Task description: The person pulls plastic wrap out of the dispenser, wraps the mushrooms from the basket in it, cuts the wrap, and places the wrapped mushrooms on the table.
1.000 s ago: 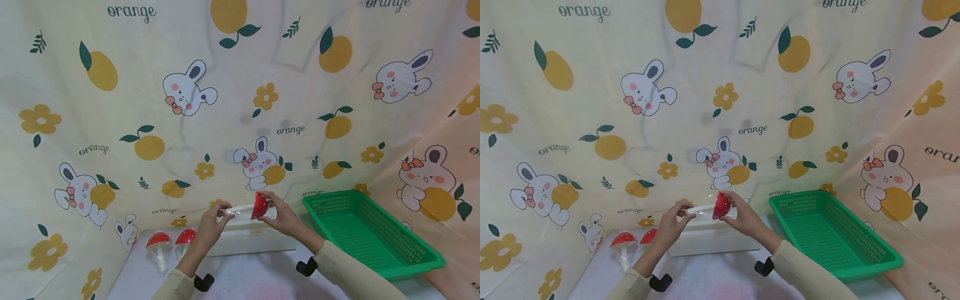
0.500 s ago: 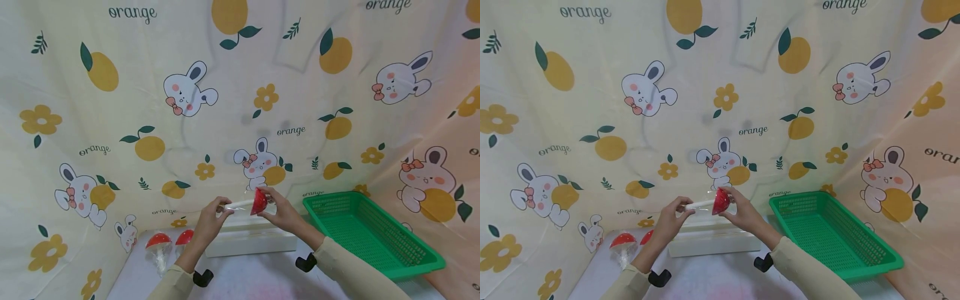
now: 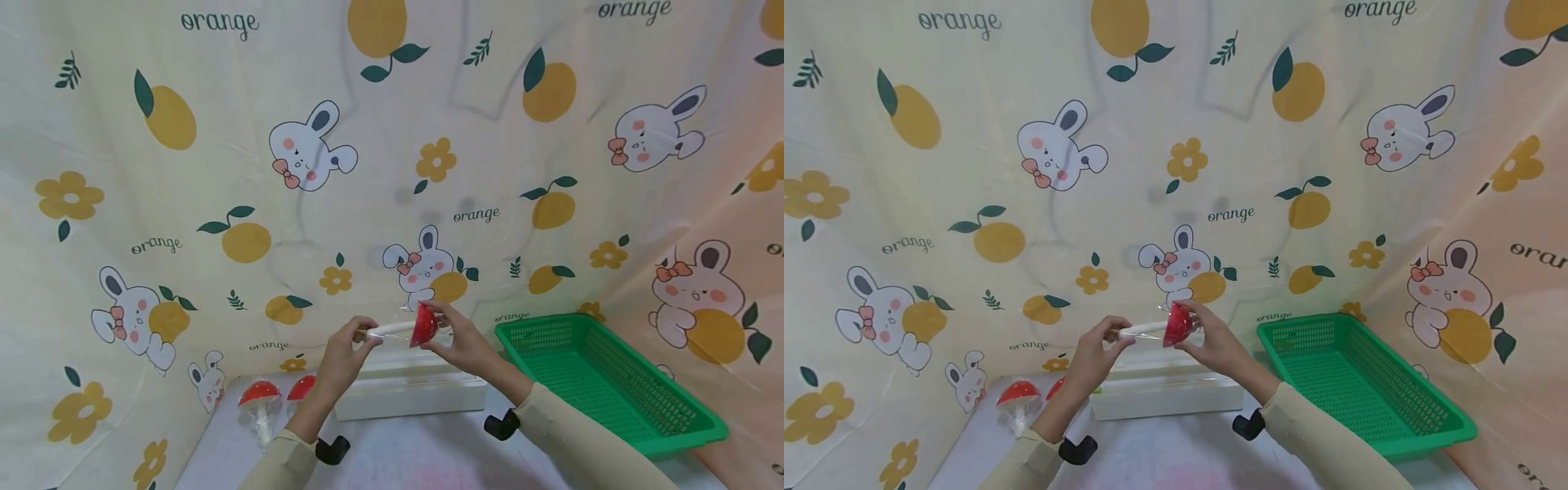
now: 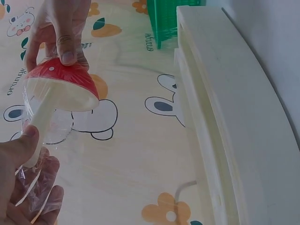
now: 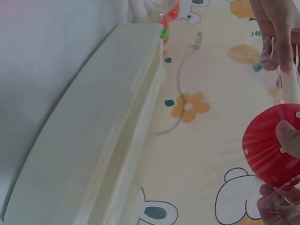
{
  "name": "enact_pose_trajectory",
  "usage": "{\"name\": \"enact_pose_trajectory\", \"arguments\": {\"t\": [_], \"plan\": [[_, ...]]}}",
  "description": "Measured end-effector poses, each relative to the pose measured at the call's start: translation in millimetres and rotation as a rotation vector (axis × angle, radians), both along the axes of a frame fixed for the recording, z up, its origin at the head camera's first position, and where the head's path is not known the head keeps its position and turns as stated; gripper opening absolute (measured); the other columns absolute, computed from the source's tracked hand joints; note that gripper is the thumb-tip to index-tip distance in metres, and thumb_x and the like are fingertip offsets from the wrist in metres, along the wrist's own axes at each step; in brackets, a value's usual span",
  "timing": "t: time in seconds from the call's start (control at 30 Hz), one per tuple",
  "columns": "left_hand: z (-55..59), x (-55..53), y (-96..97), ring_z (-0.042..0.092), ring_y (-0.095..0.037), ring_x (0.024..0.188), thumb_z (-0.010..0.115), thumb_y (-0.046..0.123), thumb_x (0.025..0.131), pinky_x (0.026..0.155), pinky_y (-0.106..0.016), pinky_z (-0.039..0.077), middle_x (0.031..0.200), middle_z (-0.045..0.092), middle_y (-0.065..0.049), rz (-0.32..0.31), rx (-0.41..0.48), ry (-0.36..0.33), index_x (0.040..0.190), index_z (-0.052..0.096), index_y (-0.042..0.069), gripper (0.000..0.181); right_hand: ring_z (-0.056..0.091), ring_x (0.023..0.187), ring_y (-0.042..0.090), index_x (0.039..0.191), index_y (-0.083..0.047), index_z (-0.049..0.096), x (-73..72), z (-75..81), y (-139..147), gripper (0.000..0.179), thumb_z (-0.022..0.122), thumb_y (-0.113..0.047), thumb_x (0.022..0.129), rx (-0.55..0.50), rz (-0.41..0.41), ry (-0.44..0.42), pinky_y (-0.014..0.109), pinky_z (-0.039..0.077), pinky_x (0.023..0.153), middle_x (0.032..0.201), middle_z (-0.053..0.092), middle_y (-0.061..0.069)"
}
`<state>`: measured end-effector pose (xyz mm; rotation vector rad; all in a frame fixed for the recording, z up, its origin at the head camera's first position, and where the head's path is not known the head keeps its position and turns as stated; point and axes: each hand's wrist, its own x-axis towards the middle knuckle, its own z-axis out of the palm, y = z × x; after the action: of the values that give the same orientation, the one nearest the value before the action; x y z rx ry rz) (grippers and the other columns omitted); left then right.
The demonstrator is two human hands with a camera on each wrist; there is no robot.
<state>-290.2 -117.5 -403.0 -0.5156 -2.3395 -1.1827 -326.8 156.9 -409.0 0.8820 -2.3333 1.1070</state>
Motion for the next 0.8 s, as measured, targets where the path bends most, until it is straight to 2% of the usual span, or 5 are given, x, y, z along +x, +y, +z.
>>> {"name": "enact_pose_trajectory", "arguments": {"t": [0.2, 0.4, 0.6, 0.8], "plan": [[-2.2, 8.1, -0.3, 0.065, -0.017, 0.098, 0.082, 0.017, 0.097, 0.094, -0.044, 0.062, 0.108, 0.073, 0.003, -0.008, 0.011, -0.006, 0.122, 0.069, 0.018, 0.028, 0.065, 0.125, 0.030, 0.157, -0.025, 0.045, 8.4, 1.6, 0.1, 0.090, 0.095, -0.013, 0.084, 0.020, -0.004, -0.037, 0.052, 0.062, 0.095, 0.148, 0.062, 0.007], [-10.0, 17.9, -2.3, 0.064, -0.013, 0.099, 0.081, 0.023, 0.098, 0.093, -0.034, 0.061, 0.110, 0.071, 0.008, -0.010, 0.013, -0.033, 0.123, 0.069, 0.019, 0.028, 0.067, 0.121, 0.026, 0.156, -0.029, 0.044, 18.8, -1.6, 0.3, 0.089, 0.095, -0.019, 0.084, 0.048, -0.009, -0.132, 0.045, 0.063, 0.094, 0.146, 0.064, 0.006], [-19.5, 24.0, -2.5, 0.065, -0.014, 0.099, 0.081, 0.022, 0.098, 0.092, -0.037, 0.062, 0.121, 0.073, 0.003, -0.025, 0.002, -0.021, 0.132, 0.070, 0.014, 0.036, 0.067, 0.121, 0.025, 0.155, -0.031, 0.045, 23.9, -7.0, 3.0, 0.086, 0.095, -0.027, 0.085, 0.068, 0.004, -0.221, 0.045, 0.063, 0.094, 0.141, 0.067, 0.004], [-32.4, 27.8, -4.3, 0.064, -0.011, 0.099, 0.079, 0.028, 0.100, 0.089, -0.034, 0.062, 0.114, 0.071, 0.007, -0.014, -0.034, -0.025, 0.128, 0.073, 0.020, 0.029, 0.063, 0.123, 0.029, 0.154, -0.032, 0.049, 25.6, -16.0, 5.4, 0.086, 0.096, -0.037, 0.082, 0.099, -0.029, -0.307, 0.044, 0.064, 0.086, 0.134, 0.069, 0.001]]}}
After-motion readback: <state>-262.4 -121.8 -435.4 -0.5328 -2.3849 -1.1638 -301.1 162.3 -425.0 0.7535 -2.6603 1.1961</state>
